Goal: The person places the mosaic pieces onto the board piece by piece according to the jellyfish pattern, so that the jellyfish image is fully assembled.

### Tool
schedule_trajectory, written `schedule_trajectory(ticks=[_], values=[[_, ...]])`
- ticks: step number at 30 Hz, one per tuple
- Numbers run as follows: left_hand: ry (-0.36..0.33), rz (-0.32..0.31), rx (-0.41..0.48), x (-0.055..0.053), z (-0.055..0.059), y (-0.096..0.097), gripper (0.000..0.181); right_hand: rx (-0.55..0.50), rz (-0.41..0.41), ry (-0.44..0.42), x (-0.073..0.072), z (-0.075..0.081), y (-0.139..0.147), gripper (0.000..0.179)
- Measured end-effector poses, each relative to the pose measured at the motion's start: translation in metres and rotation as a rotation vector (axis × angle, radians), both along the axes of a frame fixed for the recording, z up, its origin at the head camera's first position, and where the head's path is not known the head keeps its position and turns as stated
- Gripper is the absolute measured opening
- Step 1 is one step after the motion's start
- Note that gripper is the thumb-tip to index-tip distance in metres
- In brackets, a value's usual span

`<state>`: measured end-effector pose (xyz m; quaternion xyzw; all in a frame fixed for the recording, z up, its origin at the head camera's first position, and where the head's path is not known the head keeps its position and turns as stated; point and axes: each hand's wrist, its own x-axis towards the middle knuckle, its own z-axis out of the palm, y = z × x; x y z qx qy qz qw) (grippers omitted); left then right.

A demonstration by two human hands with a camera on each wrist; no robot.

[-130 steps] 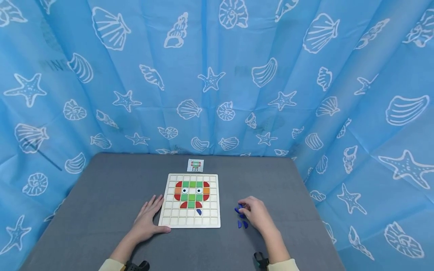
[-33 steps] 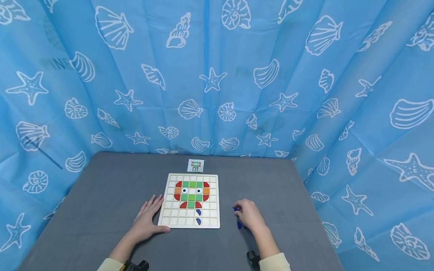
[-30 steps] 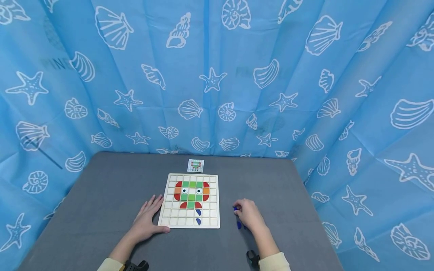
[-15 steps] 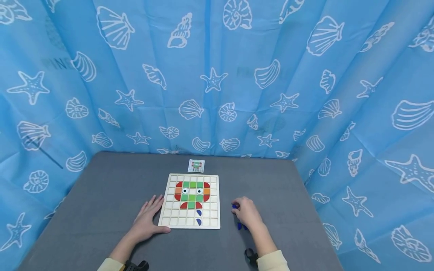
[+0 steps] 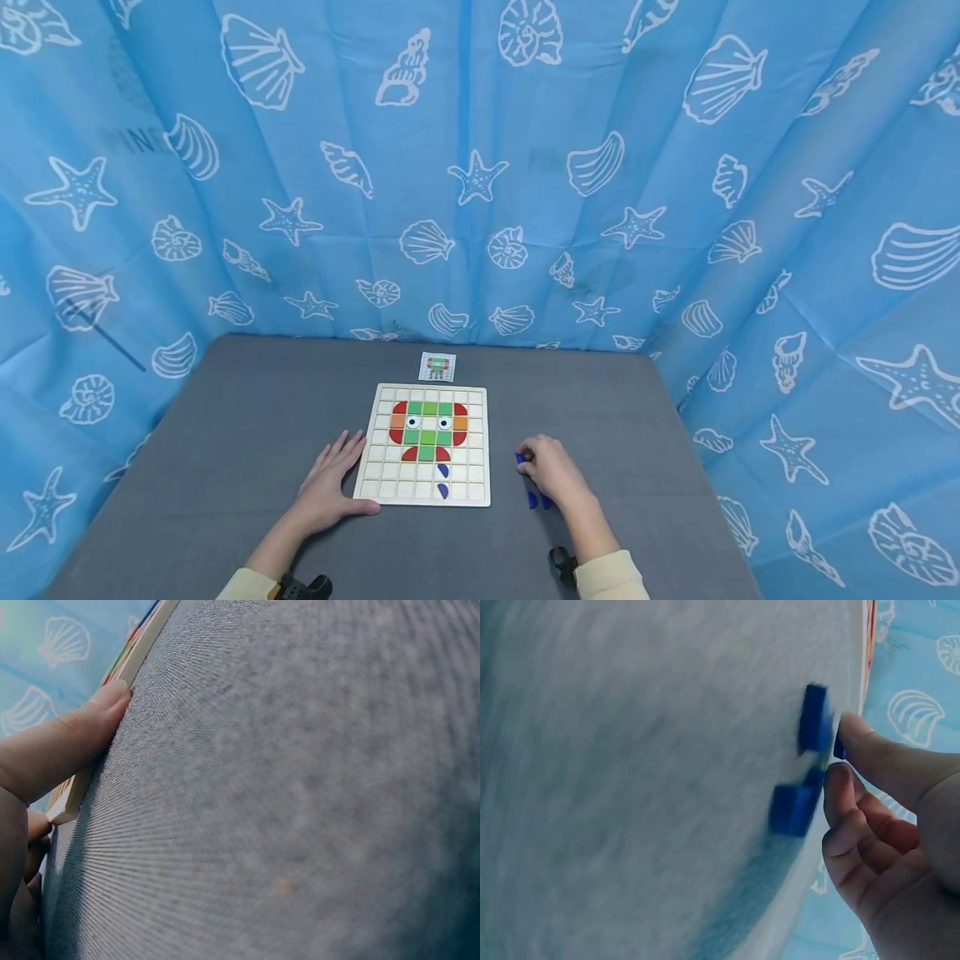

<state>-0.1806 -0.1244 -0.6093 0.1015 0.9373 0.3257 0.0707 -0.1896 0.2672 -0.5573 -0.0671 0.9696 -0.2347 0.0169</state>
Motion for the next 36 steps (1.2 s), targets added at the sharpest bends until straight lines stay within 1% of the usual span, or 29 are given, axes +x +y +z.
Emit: schedule_trajectory(ticks=[6,9,11,14,18,21,27,31,33,36], values=[[-0.007,-0.001,-0.008,0.000,0.000,0.001,0.129,-0.034,0.012,0.045,0.002,0.009,-0.010,0.020],[-0.013,0.002,-0.012,-0.001,0.000,0.001,0.129,-0.072,0.028,0.065,0.003,0.015,-0.019,0.023],[-0.012,0.005,-0.009,-0.001,0.000,0.001,0.129,-0.095,0.043,0.079,0.004,0.019,-0.026,0.023],[-0.013,0.002,-0.009,-0.001,0.001,0.001,0.129,-0.095,0.056,0.090,0.006,0.023,-0.037,0.021],[-0.009,-0.005,-0.010,-0.001,0.000,0.000,0.129,-0.080,0.112,0.109,0.008,0.027,-0.053,0.022],[-0.004,-0.005,-0.009,0.000,0.000,0.000,0.129,-0.083,0.171,0.111,0.007,0.029,-0.063,0.023],[0.012,-0.009,0.003,0.001,0.002,0.001,0.128,-0.094,0.258,0.101,0.004,0.029,-0.082,0.022],[0.015,-0.007,0.005,0.001,0.003,0.001,0.128,-0.108,0.298,0.103,0.002,0.025,-0.092,0.022],[0.012,-0.006,0.005,0.001,0.003,0.001,0.128,-0.116,0.308,0.105,0.002,0.023,-0.096,0.021],[0.011,-0.004,0.011,0.001,0.004,0.001,0.128,-0.129,0.301,0.099,0.002,0.022,-0.103,0.019]])
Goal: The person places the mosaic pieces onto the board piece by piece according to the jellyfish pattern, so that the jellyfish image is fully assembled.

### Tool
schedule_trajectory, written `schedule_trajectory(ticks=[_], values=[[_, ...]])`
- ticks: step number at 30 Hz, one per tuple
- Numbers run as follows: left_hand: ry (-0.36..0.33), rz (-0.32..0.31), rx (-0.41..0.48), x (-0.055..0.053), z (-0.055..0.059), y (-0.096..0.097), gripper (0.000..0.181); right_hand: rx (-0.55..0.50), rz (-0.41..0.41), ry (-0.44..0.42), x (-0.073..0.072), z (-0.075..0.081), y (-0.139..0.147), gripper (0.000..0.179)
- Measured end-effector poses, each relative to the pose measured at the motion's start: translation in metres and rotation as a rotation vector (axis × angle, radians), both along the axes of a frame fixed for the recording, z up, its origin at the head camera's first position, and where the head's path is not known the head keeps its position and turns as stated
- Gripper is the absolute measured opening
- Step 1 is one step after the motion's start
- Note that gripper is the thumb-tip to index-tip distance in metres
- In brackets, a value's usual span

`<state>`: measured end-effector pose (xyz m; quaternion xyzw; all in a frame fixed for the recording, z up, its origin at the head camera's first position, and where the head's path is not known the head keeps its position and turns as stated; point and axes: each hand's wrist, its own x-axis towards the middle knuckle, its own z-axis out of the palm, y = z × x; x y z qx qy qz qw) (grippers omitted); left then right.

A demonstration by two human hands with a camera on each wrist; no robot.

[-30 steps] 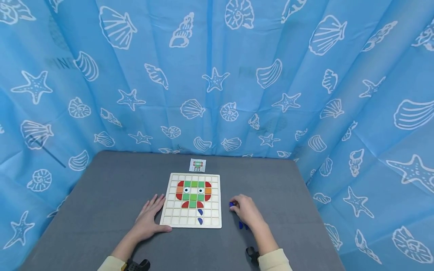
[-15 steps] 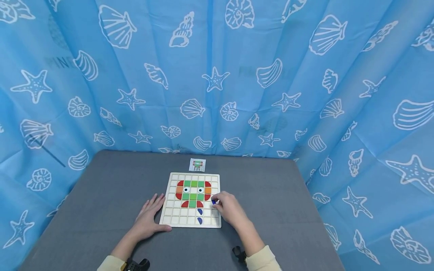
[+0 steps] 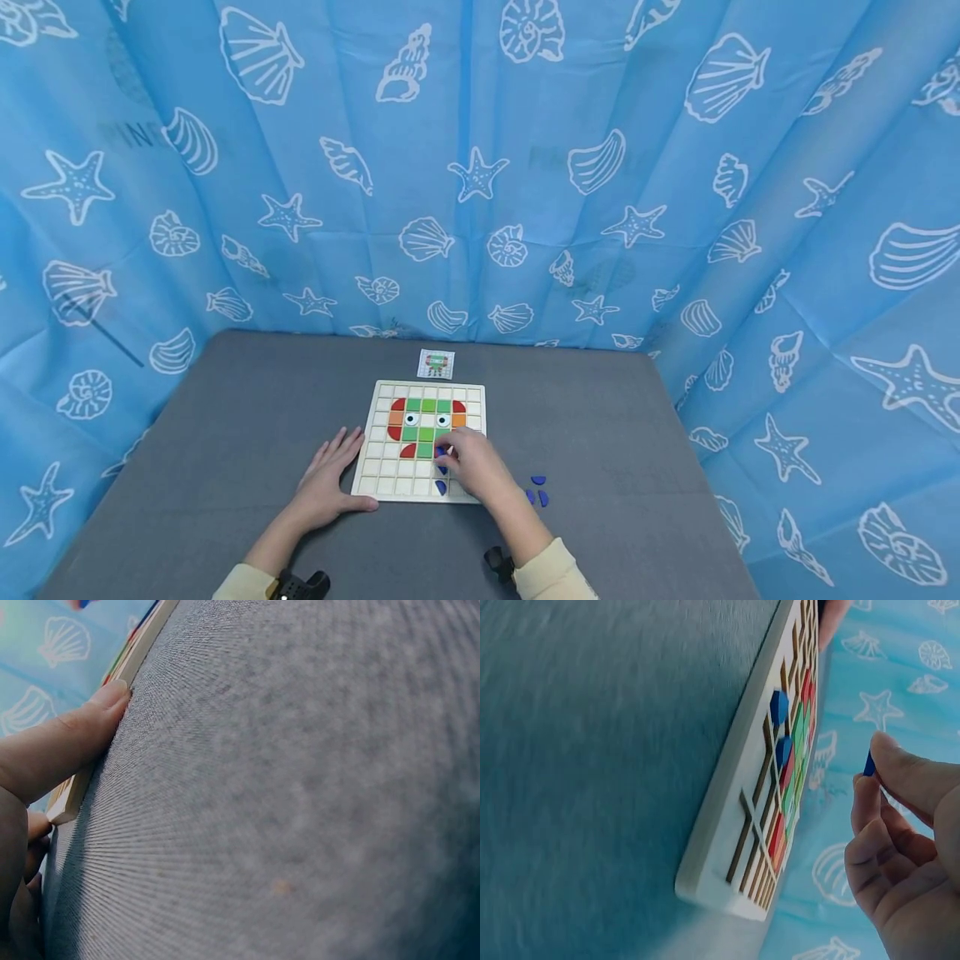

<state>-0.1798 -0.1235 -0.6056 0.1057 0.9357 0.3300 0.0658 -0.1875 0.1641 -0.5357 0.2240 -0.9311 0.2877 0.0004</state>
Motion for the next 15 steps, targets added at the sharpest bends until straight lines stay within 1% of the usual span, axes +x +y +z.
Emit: schedule_trajectory(ticks=[6,11,15], values=[[0.004,0.000,-0.007,-0.001,-0.002,-0.001,0.129,0.013,-0.057,-0.027,0.002,-0.003,-0.014,0.016],[0.002,-0.002,-0.010,-0.001,-0.003,-0.001,0.129,0.022,-0.081,-0.041,0.003,-0.007,-0.027,0.016],[0.012,-0.002,-0.012,-0.001,-0.004,-0.002,0.129,0.034,-0.099,-0.062,0.002,-0.011,-0.036,0.014]])
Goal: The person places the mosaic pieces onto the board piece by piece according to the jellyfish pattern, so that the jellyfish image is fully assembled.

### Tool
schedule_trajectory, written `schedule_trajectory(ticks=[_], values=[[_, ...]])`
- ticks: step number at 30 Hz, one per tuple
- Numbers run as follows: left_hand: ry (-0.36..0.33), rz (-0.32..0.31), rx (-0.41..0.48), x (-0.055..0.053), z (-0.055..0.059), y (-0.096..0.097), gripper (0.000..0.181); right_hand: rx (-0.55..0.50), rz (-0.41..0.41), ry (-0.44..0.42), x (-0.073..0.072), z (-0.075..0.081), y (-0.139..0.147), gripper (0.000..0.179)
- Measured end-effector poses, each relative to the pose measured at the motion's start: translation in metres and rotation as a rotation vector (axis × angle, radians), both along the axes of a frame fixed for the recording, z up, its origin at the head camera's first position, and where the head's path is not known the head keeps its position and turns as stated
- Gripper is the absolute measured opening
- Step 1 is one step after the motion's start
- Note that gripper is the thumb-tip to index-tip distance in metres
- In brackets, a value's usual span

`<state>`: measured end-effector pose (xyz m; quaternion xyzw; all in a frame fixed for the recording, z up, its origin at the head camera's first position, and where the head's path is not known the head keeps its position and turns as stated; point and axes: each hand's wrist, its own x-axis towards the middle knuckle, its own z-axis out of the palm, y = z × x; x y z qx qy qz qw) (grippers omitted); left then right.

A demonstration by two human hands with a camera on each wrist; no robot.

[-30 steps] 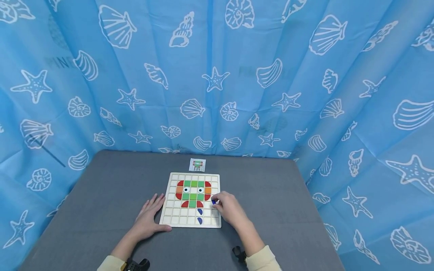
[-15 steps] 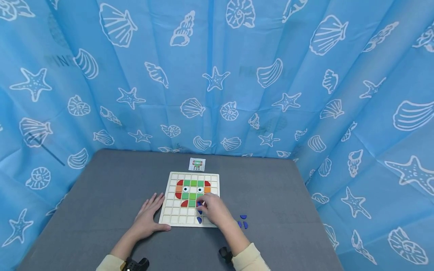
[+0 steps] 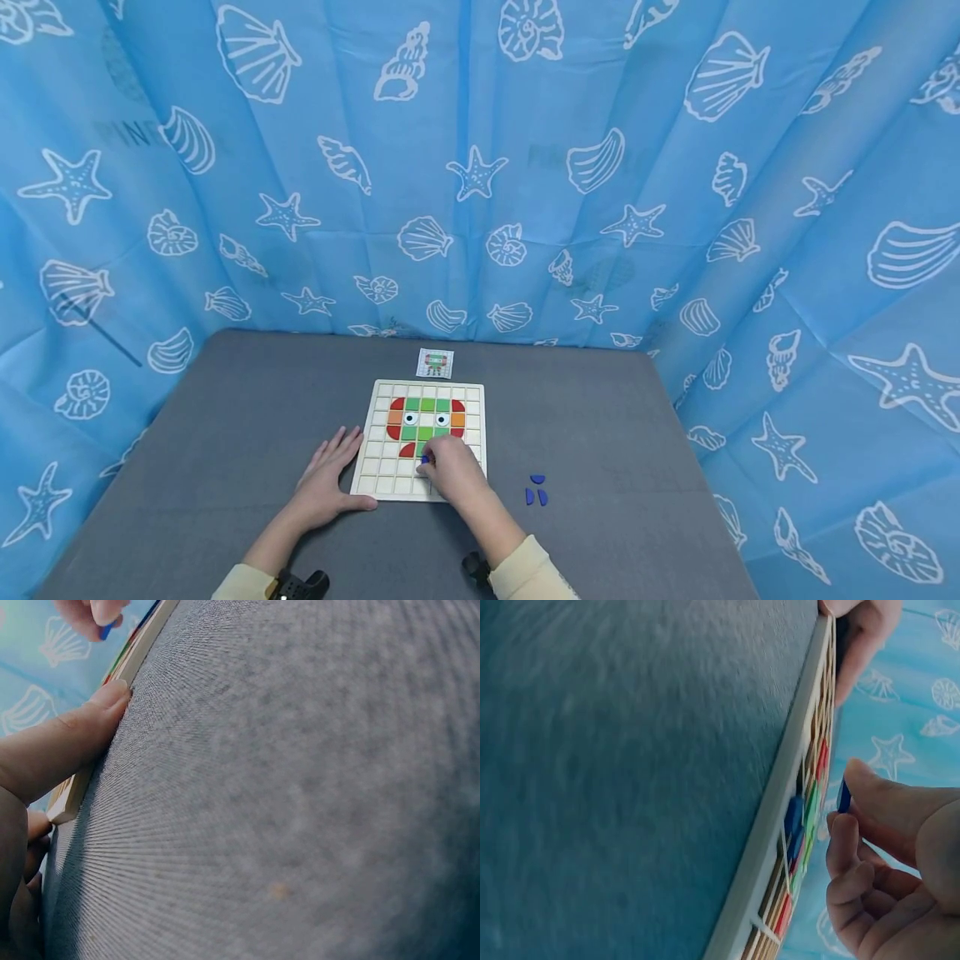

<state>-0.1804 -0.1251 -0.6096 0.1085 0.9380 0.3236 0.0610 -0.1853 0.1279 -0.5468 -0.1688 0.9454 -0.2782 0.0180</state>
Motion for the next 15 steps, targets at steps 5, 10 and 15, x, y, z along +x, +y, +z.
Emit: schedule_trajectory(ticks=[5,10,15], values=[[-0.001,-0.005,-0.009,0.0002,-0.0006,0.0001,0.129,0.036,-0.016,-0.016,-0.0014,-0.0064,-0.0071,0.014],[-0.010,-0.005,0.000,0.0000,-0.0001,0.0005,0.129,0.044,-0.028,-0.046,-0.0024,-0.0102,-0.0095,0.013],[-0.006,0.000,0.002,0.0000,0.0003,0.0006,0.128,0.044,-0.025,-0.033,-0.0037,-0.0105,-0.0103,0.014]])
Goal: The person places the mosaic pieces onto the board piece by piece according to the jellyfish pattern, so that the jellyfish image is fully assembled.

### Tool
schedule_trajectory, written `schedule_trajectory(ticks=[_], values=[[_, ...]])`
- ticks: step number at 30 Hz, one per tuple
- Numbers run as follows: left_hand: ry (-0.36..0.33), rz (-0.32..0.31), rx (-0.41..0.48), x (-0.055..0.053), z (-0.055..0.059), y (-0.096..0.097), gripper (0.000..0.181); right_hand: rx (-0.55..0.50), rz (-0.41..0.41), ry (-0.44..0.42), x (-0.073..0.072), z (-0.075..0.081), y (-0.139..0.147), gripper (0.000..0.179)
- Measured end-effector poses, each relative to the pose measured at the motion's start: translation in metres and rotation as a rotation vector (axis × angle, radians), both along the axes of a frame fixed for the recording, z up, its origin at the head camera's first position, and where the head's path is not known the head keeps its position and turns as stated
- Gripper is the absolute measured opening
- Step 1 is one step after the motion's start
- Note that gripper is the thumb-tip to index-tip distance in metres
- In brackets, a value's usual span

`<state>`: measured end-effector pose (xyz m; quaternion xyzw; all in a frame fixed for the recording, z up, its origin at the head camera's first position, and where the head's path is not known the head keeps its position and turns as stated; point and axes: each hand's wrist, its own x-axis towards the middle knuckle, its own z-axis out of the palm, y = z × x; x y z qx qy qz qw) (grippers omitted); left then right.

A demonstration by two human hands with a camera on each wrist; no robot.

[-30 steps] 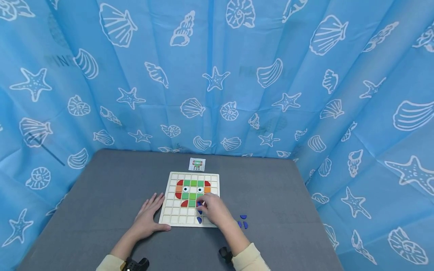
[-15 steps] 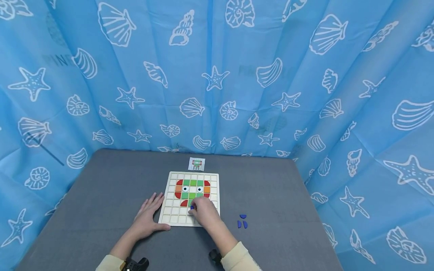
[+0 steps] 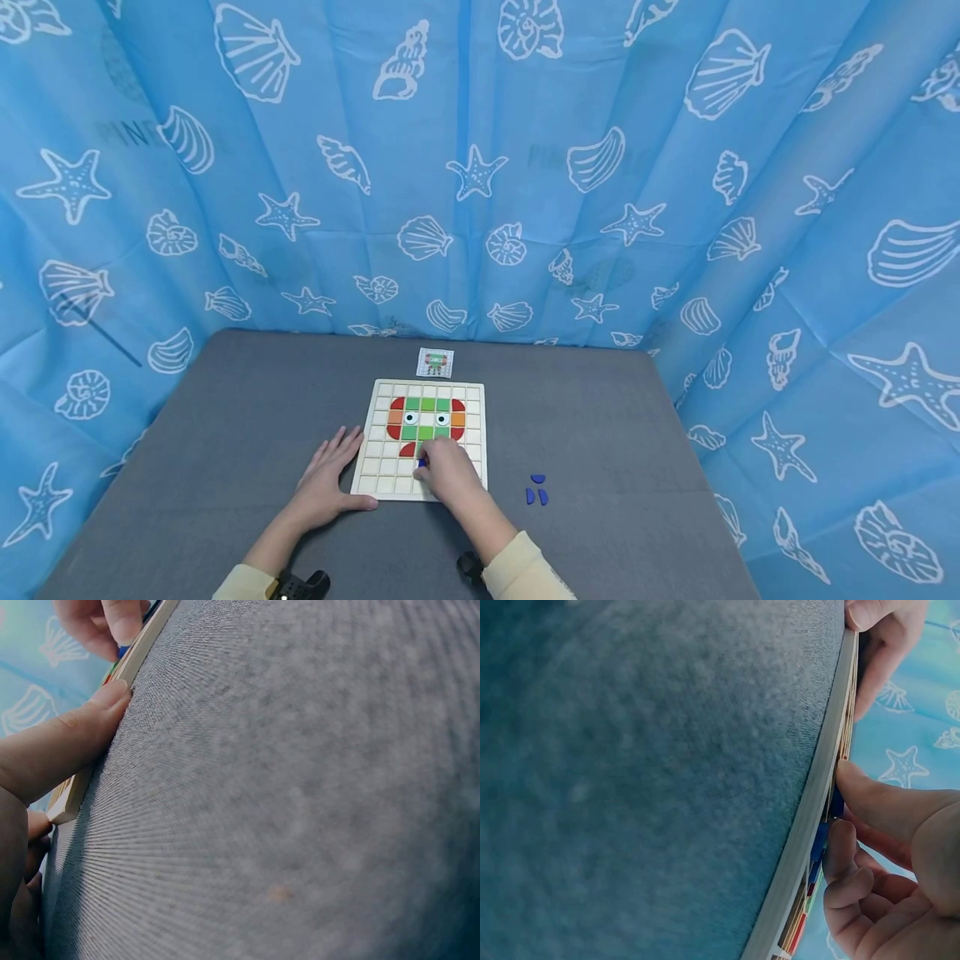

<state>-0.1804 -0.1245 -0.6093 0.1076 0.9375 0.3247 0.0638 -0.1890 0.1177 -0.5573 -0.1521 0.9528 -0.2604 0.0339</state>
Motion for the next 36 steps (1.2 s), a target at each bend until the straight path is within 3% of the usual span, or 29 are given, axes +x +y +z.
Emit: schedule_trajectory(ticks=[15,21,36], values=[[0.005,-0.003,-0.016,-0.002,0.000,-0.001,0.130,-0.062,-0.025,0.033,0.007,0.018,0.023,0.016],[0.005,-0.003,-0.011,-0.002,-0.002,-0.001,0.130,-0.062,-0.106,0.032,0.014,0.022,0.046,0.020],[0.005,-0.006,-0.005,0.000,-0.001,0.000,0.129,0.051,-0.369,0.099,0.035,0.019,0.118,0.021]])
